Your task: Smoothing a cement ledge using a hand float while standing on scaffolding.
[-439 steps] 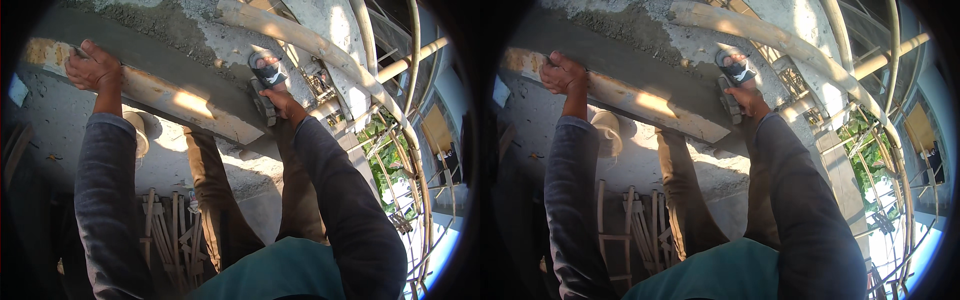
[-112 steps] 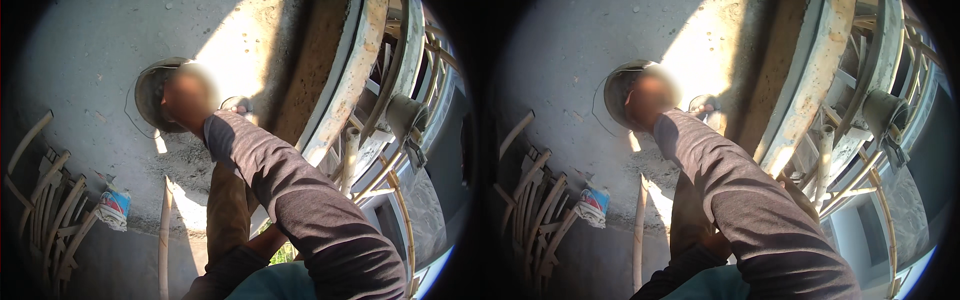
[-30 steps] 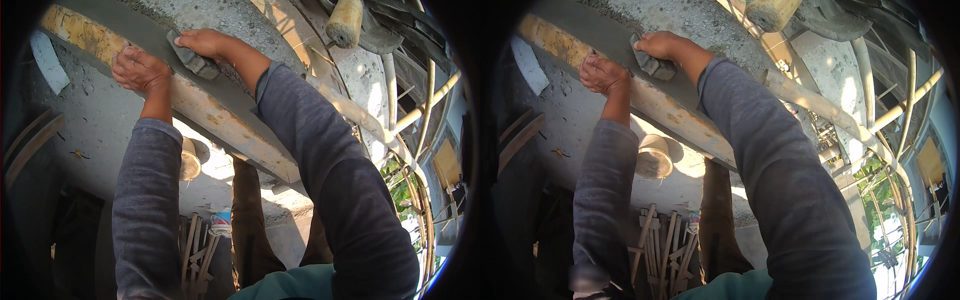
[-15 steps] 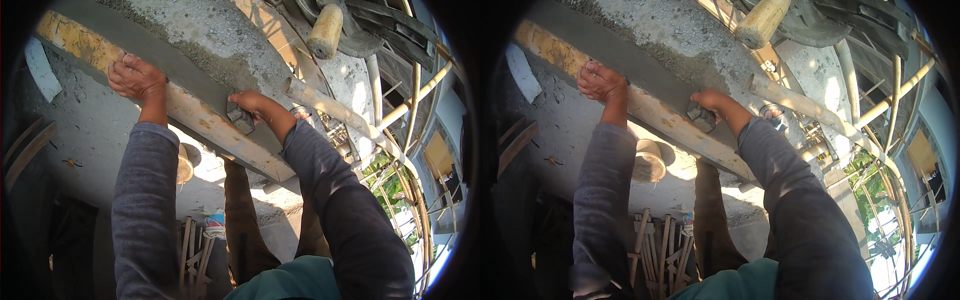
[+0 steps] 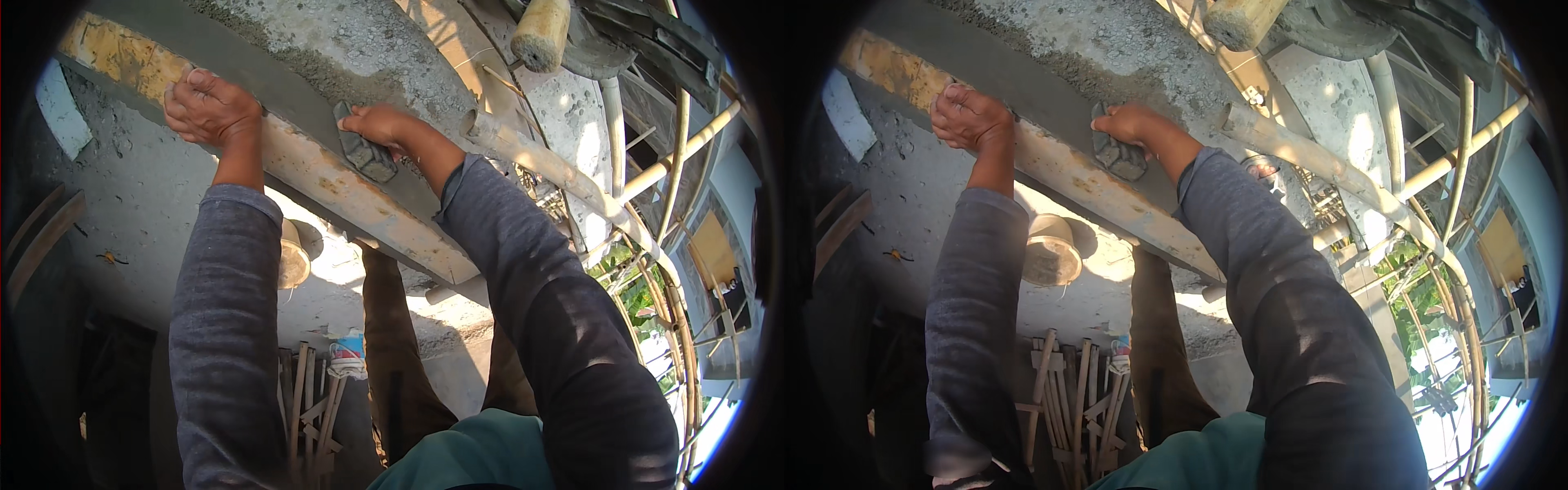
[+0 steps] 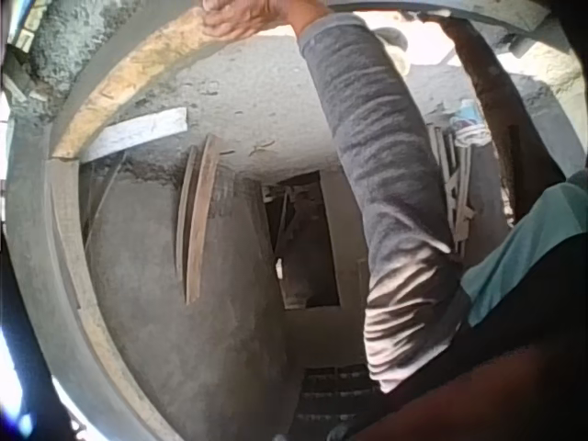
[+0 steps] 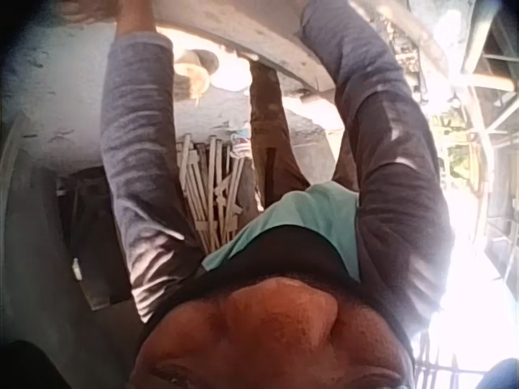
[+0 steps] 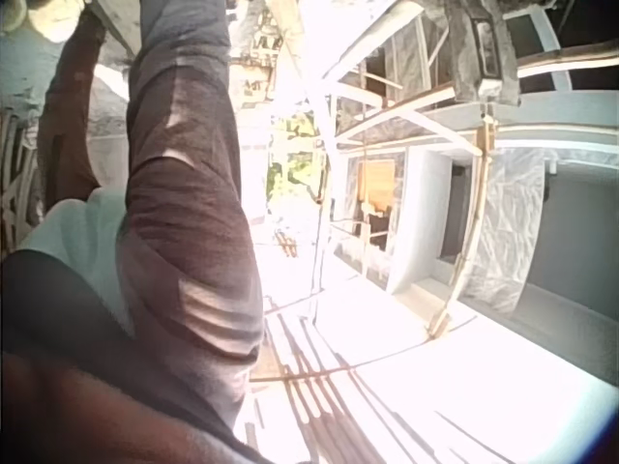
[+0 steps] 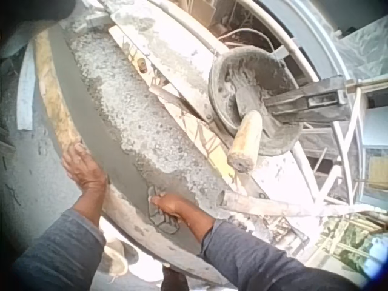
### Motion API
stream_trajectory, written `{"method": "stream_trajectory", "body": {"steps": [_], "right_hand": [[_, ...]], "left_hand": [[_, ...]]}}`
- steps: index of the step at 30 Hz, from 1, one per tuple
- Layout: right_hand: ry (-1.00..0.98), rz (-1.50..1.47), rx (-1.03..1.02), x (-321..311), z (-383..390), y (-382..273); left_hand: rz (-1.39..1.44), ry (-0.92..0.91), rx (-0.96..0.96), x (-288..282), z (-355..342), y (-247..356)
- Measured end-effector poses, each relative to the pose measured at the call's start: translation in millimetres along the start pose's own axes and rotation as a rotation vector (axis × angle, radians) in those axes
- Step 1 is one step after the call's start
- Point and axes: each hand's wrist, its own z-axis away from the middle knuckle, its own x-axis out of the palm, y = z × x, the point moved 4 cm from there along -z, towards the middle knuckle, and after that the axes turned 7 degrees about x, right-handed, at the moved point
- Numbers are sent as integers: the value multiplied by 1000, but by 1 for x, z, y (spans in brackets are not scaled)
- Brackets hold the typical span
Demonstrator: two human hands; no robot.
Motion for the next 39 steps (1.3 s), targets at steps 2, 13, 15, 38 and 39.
{"method": "stream_trajectory", "body": {"steps": [2, 13, 15, 38, 39], "right_hand": [[-24, 9, 132, 2, 16, 63], [-48, -453, -94, -8, -14, 23], [50, -293, -311, -3, -7, -48], [52, -436, -438, 8, 52, 35], [134, -185, -501, 9, 70, 17]], "left_hand": [[-14, 2, -8, 1, -2, -7], [30, 17, -16, 13, 3, 9], [27, 15, -17, 9, 4, 5], [-87, 36, -42, 13, -2, -7], [-111, 63, -44, 10, -6, -12]]}}
